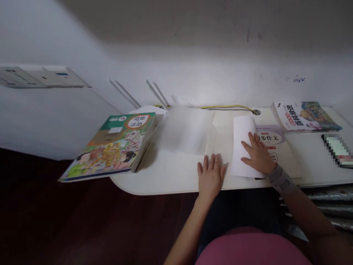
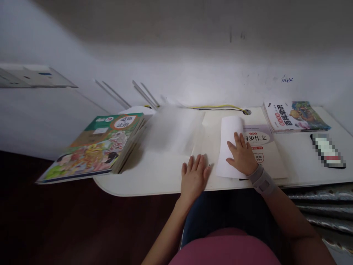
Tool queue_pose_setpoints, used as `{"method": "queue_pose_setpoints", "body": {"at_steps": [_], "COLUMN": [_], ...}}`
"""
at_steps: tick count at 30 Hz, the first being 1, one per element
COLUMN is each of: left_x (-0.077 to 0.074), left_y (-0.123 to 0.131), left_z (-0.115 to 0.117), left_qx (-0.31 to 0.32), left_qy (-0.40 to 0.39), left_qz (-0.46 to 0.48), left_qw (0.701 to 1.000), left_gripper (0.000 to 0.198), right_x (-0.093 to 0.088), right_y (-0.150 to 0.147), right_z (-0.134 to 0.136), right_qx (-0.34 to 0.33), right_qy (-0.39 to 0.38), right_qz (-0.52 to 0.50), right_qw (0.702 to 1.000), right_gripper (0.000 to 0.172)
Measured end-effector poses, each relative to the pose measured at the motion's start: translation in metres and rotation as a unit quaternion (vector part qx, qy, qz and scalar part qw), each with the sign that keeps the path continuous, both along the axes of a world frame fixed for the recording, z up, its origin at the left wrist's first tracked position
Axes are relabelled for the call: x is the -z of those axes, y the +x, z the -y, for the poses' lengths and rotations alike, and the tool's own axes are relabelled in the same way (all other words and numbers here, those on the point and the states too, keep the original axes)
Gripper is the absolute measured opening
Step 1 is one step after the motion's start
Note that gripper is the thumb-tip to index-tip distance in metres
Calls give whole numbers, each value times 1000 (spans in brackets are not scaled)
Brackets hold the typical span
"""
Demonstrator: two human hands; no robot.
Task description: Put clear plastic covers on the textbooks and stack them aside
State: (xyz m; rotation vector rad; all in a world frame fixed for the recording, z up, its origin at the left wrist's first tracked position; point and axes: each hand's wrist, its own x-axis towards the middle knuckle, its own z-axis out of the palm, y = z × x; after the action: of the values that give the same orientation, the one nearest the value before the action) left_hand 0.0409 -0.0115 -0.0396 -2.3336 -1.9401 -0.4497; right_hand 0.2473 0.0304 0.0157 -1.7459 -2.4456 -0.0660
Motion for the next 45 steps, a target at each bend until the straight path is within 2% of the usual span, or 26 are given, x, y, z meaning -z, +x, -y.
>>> {"method": "queue_pose_setpoints", "body": {"at_steps": [7,10,17,30,35,39,42,45], "left_x": [6,4,-7,-4,-5,-5,-3,-2], "left_y": [1,2,4,1,4,5,3,2], "left_z": [0,0,0,3,4,4,4,3], "left_qx": [-17,-21,-20,-28,-34,-15,-7,-6], "left_qy": [14,9,-18,12,15,6,-1,-3], "left_qz": [6,1,-1,25,14,-4,-9,-8], "left_qw": [1000,1000,1000,999,999,1000,1000,1000], "left_gripper": [54,55,41,31,39,58,60,57], "right_x": [10,10,11,12,10,6,-2,-12], "right_y": [-13,-15,-11,-18,-26,-29,-25,-19], "right_z": [3,4,5,4,8,13,-2,-42], "right_qx": [-4,-1,2,19,0,-17,-34,-12], "right_qy": [27,27,13,30,28,14,2,16], "right_qz": [-10,-7,-15,-12,-12,-2,-1,-18], "right_qw": [1000,1000,1000,999,1000,1000,999,1000], "right_gripper": [58,57,57,57,56,55,52,54]}}
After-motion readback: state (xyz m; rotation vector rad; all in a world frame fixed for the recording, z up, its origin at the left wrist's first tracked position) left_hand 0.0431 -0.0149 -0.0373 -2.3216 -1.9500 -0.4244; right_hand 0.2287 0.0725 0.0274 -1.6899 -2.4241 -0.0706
